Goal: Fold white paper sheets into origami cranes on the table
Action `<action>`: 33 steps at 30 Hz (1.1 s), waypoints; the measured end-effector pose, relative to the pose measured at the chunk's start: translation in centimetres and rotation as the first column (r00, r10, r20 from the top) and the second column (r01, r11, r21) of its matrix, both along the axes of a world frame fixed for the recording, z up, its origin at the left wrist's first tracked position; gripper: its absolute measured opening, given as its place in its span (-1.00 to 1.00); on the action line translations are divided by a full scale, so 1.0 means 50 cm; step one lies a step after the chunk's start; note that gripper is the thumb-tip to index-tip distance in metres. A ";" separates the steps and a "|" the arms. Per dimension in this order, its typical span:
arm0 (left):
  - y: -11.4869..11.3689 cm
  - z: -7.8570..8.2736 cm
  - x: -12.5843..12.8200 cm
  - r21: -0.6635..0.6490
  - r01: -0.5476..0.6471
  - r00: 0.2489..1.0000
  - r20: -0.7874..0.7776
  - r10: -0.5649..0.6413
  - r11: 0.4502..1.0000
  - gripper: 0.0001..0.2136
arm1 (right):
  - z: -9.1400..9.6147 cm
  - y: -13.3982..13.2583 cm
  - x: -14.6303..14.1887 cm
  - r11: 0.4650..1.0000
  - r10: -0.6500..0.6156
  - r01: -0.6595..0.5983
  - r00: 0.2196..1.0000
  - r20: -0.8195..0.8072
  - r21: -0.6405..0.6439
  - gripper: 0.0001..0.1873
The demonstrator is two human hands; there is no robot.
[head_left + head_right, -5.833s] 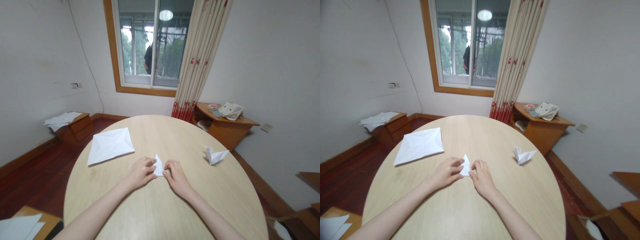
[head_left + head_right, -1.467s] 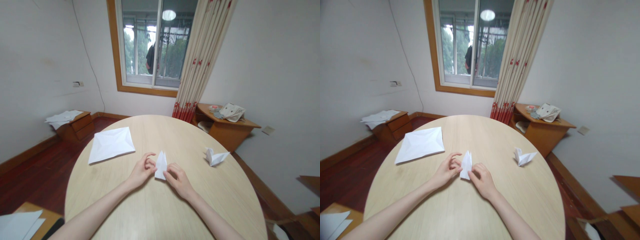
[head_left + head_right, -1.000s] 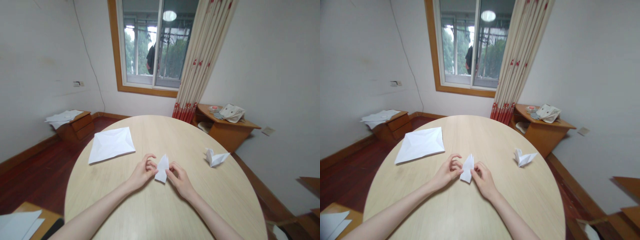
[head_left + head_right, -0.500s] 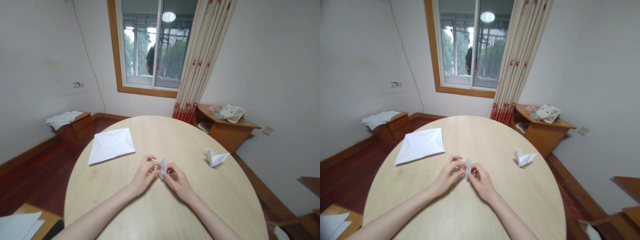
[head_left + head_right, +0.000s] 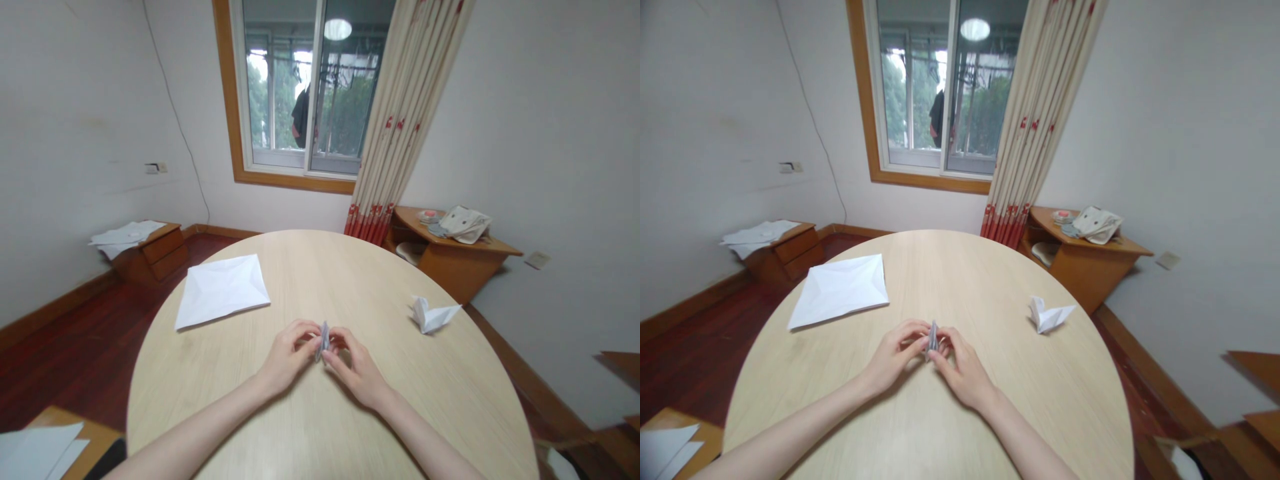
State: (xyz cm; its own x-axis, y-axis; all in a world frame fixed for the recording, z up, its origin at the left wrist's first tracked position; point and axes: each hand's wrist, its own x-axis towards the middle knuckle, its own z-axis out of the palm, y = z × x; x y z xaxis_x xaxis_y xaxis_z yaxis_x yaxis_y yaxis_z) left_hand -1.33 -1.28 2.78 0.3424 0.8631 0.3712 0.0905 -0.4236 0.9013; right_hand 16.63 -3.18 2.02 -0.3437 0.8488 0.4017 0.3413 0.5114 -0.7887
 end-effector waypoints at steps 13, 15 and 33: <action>-0.005 0.006 0.003 -0.112 -0.019 1.000 -0.014 0.017 0.993 -0.75 | 0.002 0.000 0.001 1.000 -0.030 0.030 0.999 0.033 -0.007 -0.77; -0.004 0.007 0.002 -0.109 -0.032 0.999 -0.027 0.029 0.994 -0.76 | 0.002 0.000 0.001 0.999 -0.049 0.050 0.998 0.039 -0.010 -0.77; 0.022 -0.007 -0.006 -0.203 -0.016 1.000 0.023 0.021 0.979 -0.94 | 0.007 0.016 -0.003 0.898 -0.155 0.015 0.946 -0.285 -0.441 -0.84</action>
State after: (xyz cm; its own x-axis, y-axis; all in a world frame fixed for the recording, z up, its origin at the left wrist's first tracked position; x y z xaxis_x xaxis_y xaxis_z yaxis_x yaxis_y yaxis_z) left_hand -1.62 -0.20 2.44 0.3182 0.9275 0.1960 0.0729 -0.2301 0.9704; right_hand 16.47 -2.38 2.35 -0.1826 0.9810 0.0657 0.0750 0.0805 -0.9939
